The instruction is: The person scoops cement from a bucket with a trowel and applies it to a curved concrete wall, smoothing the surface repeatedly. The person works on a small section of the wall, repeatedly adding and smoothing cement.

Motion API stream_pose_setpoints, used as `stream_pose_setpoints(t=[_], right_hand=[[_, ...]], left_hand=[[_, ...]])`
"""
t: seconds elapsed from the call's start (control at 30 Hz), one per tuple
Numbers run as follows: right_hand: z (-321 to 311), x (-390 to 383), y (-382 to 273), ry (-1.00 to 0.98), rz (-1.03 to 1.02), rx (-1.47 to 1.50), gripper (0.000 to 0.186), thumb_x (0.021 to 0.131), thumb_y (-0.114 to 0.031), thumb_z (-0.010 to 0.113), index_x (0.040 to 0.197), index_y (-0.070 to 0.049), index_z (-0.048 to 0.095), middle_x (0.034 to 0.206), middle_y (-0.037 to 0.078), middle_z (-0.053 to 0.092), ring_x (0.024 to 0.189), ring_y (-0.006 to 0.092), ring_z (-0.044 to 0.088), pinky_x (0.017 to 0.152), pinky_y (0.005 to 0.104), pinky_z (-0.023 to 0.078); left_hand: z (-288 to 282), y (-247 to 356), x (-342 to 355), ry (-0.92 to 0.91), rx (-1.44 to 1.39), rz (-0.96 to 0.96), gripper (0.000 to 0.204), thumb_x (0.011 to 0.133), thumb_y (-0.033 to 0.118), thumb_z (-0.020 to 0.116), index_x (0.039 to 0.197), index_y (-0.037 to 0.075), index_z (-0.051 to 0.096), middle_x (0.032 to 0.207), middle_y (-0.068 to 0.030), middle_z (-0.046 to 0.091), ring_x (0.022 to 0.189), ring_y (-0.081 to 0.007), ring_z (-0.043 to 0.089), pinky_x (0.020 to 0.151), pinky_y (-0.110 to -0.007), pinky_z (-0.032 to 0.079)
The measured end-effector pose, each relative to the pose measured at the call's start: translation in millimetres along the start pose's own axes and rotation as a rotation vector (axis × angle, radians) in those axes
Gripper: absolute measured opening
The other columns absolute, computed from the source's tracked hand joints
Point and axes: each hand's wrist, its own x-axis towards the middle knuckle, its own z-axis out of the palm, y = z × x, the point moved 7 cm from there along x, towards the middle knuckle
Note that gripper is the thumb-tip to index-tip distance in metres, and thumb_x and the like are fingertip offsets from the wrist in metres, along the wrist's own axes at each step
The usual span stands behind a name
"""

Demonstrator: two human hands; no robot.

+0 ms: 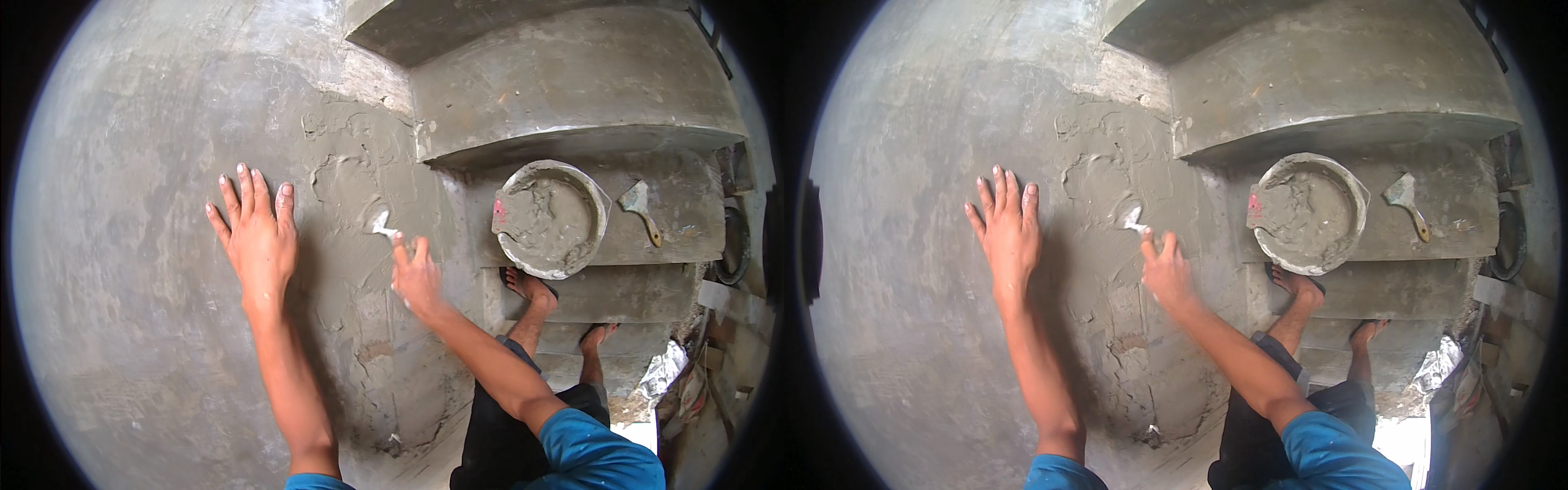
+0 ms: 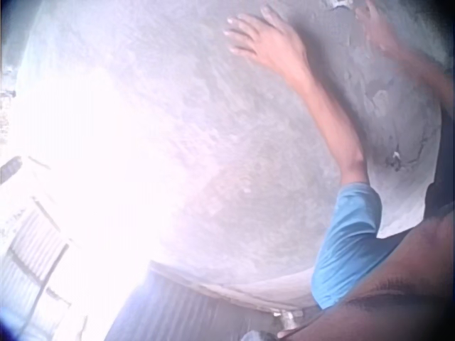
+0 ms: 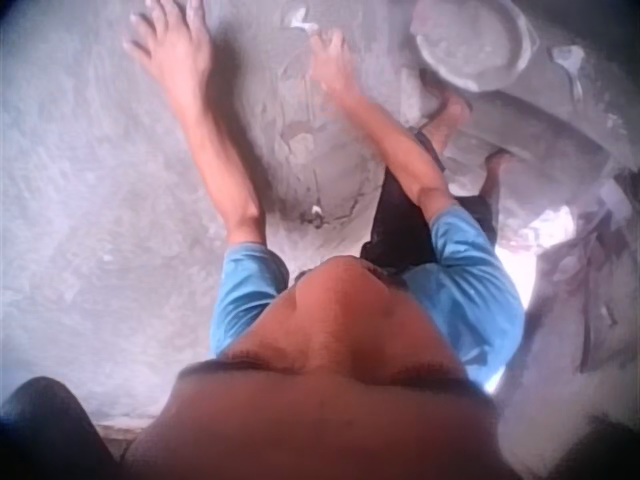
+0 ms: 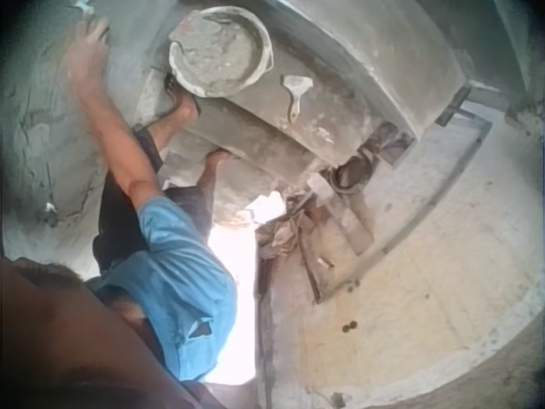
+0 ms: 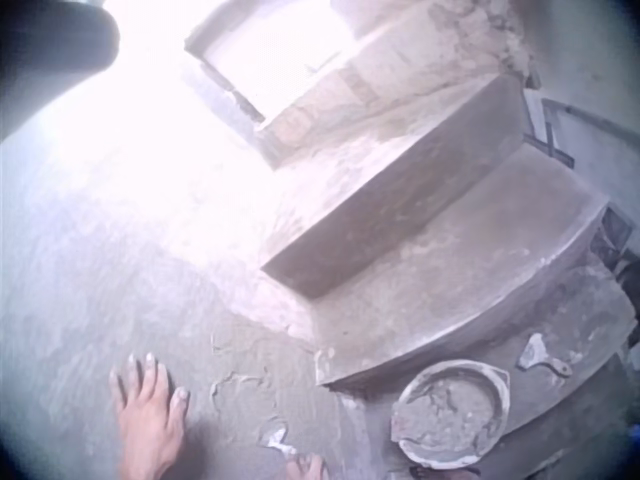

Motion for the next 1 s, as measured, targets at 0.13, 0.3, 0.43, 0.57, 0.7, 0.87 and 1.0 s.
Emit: stream_pose_setpoints(t=[0.13,0.3,0.43,0.57,0.7,0.87,1.0], right_hand=[[18.5,6.8,38.2,-0.098,0.216,0.007,0.060,0.096,-0.009,0.068,0.152,-0.007,0.047,0.126,0.026,0.047,0.099,0.0453,0.068,0.076,0.0518,0.061],[12.3,-14.5,60.0,-0.140,0.454,0.155,0.054,0.098,-0.008,0.063,0.148,-0.005,0.042,0.122,0.029,0.047,0.092,0.0496,0.066,0.075,0.0563,0.055],[-0.6,-23.8,33.8,-0.077,0.478,0.274,0.054,0.098,-0.008,0.065,0.146,-0.002,0.041,0.120,0.028,0.048,0.093,0.0489,0.064,0.075,0.0561,0.053],[-11.8,-12.8,-33.9,-0.085,0.279,0.406,0.055,0.097,-0.010,0.069,0.146,0.001,0.045,0.118,0.025,0.049,0.090,0.0458,0.065,0.073,0.0528,0.055],[-40.6,-23.3,-89.0,-0.124,-0.073,0.511,0.050,0.100,-0.016,0.067,0.145,0.000,0.052,0.119,0.022,0.048,0.082,0.0398,0.068,0.066,0.0477,0.060],[-30.4,-33.8,-40.8,-0.080,0.053,0.324,0.058,0.098,-0.015,0.070,0.148,0.004,0.049,0.116,0.022,0.050,0.082,0.0377,0.063,0.068,0.0460,0.056],[-7.5,20.8,57.3,0.086,0.272,0.281,0.052,0.100,-0.017,0.067,0.147,-0.006,0.047,0.122,0.022,0.050,0.090,0.0442,0.065,0.077,0.0527,0.056]], left_hand=[[1.1,0.4,-0.3,0.000,-0.003,-0.007,0.069,0.113,0.053,0.038,0.158,0.002,0.048,0.172,-0.0108,0.037,0.164,-0.0317,0.019,0.133,-0.053,0.003],[-1.3,1.1,-1.3,-0.004,-0.006,-0.007,0.070,0.113,0.054,0.038,0.159,0.002,0.048,0.172,-0.0108,0.037,0.164,-0.0314,0.019,0.133,-0.053,0.003],[-0.8,1.3,-1.7,0.007,-0.012,-0.001,0.069,0.114,0.053,0.037,0.158,0.001,0.048,0.172,-0.0111,0.037,0.164,-0.0314,0.020,0.133,-0.053,0.003],[2.5,-1.4,0.5,0.017,-0.104,0.001,0.068,0.115,0.051,0.036,0.158,0.000,0.049,0.171,-0.0126,0.039,0.163,-0.0325,0.021,0.133,-0.052,0.003],[-13.5,-19.3,0.1,0.026,-0.417,0.004,0.068,0.116,0.050,0.033,0.158,-0.001,0.048,0.170,-0.0154,0.040,0.162,-0.0332,0.025,0.133,-0.050,0.005],[-30.4,-24.9,-4.2,0.032,-0.625,0.013,0.066,0.116,0.049,0.032,0.158,-0.001,0.048,0.168,-0.0173,0.042,0.161,-0.0323,0.029,0.133,-0.047,0.011],[-25.5,-19.5,-10.4,0.024,-0.572,0.024,0.064,0.116,0.046,0.034,0.157,-0.001,0.049,0.167,-0.0172,0.043,0.161,-0.0313,0.031,0.133,-0.046,0.013]])
